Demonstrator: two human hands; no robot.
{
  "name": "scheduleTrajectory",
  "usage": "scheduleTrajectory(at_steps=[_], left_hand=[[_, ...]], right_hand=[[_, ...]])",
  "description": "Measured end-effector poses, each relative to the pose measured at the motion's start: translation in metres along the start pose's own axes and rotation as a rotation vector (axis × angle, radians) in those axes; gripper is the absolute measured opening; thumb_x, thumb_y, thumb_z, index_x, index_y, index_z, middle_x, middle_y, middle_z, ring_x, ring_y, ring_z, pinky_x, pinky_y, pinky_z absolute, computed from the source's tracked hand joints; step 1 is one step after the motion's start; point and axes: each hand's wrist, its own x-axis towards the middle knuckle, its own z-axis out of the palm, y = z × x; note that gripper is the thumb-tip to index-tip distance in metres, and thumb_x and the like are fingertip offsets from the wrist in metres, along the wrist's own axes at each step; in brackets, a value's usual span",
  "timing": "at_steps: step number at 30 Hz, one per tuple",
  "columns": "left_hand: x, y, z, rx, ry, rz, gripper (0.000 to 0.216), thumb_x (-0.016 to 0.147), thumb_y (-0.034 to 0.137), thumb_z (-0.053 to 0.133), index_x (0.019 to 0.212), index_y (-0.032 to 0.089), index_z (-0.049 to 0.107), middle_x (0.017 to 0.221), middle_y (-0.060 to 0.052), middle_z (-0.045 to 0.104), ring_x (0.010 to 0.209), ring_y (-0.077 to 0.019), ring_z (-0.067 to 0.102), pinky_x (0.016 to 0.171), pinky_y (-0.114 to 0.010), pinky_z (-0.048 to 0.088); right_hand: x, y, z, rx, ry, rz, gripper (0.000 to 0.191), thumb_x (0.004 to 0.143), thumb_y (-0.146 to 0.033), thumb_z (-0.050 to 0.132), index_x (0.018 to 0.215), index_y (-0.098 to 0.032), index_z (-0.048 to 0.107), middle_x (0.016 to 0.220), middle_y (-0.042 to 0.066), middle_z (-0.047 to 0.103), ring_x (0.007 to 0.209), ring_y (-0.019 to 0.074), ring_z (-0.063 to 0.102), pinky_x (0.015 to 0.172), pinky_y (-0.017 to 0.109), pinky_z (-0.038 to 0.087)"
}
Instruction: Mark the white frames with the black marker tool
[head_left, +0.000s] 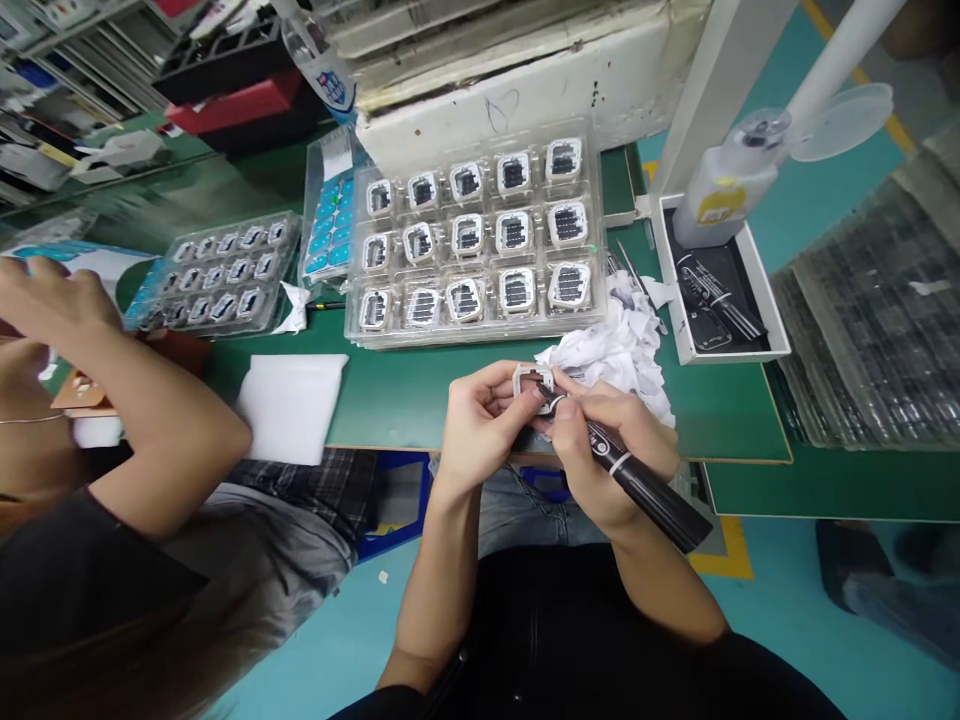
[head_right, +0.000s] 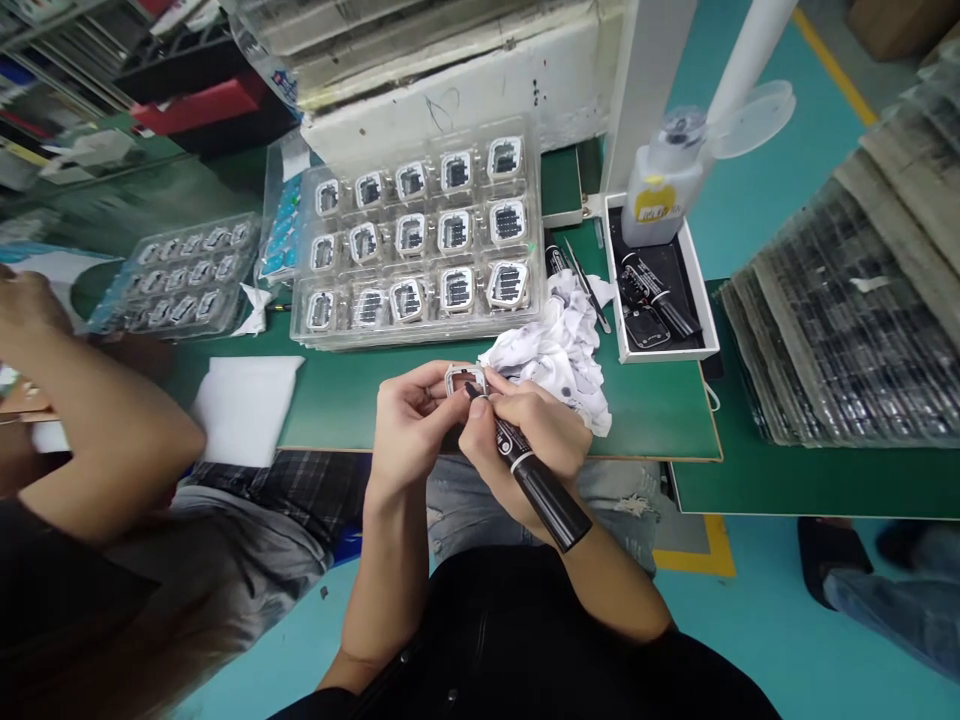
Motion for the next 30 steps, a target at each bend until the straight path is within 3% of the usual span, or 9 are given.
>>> scheduleTrajectory(at_steps=[6,14,22,27,30], left_hand=[[0.0034,0.0019,-0.0048,-0.058,-0.033,-0.007,0.029,0.079,0.033,0.099,0.096,0.014,0.086,0.081,-0.007,0.079,0.065,-0.0152,0.071,0.062,-0.022,0.062],[0.0001,-0.0047,-0.0048,-0.084,0.046,-0.012,0.022,0.078,0.027,0.098,0.090,0.014,0.084,0.072,-0.003,0.075,0.055,-0.0126,0.066,0.056,-0.021,0.062],[0.0026,0.0004,-0.0005,-0.076,0.007,-0.040,0.020,0.081,0.026,0.095,0.088,0.014,0.080,0.065,-0.002,0.073,0.049,-0.0153,0.068,0.048,-0.021,0.059],[0.0029,0.0009,-0.0009,-0.125,-0.045,0.032,0.018,0.083,0.021,0.096,0.094,0.015,0.083,0.082,-0.005,0.080,0.062,-0.0149,0.074,0.063,-0.022,0.065],[0.0037,-0.0005,-0.0036,-0.125,-0.072,0.055,0.018,0.086,0.022,0.095,0.100,0.016,0.085,0.090,-0.006,0.082,0.070,-0.0148,0.076,0.070,-0.022,0.065]], right_hand=[[0.0009,-0.0011,0.0013,0.058,0.006,-0.042,0.017,0.096,-0.005,0.073,0.104,-0.020,0.069,0.093,0.004,0.081,0.097,0.0252,0.085,0.081,0.035,0.073],[0.0014,-0.0025,0.0010,0.033,-0.015,-0.027,0.018,0.096,-0.007,0.075,0.106,-0.021,0.070,0.096,0.004,0.082,0.088,0.0227,0.084,0.074,0.032,0.072],[0.0020,-0.0011,-0.0001,-0.015,-0.029,0.004,0.012,0.097,-0.012,0.076,0.103,-0.021,0.070,0.108,0.008,0.084,0.094,0.0233,0.084,0.079,0.033,0.070],[0.0007,0.0026,0.0009,0.068,-0.014,-0.020,0.017,0.095,-0.007,0.074,0.105,-0.020,0.070,0.092,0.005,0.081,0.097,0.0266,0.084,0.080,0.037,0.071],[0.0024,0.0041,0.0005,0.111,-0.025,-0.103,0.023,0.093,-0.002,0.071,0.109,-0.019,0.069,0.077,0.000,0.073,0.083,0.0240,0.081,0.087,0.047,0.074]])
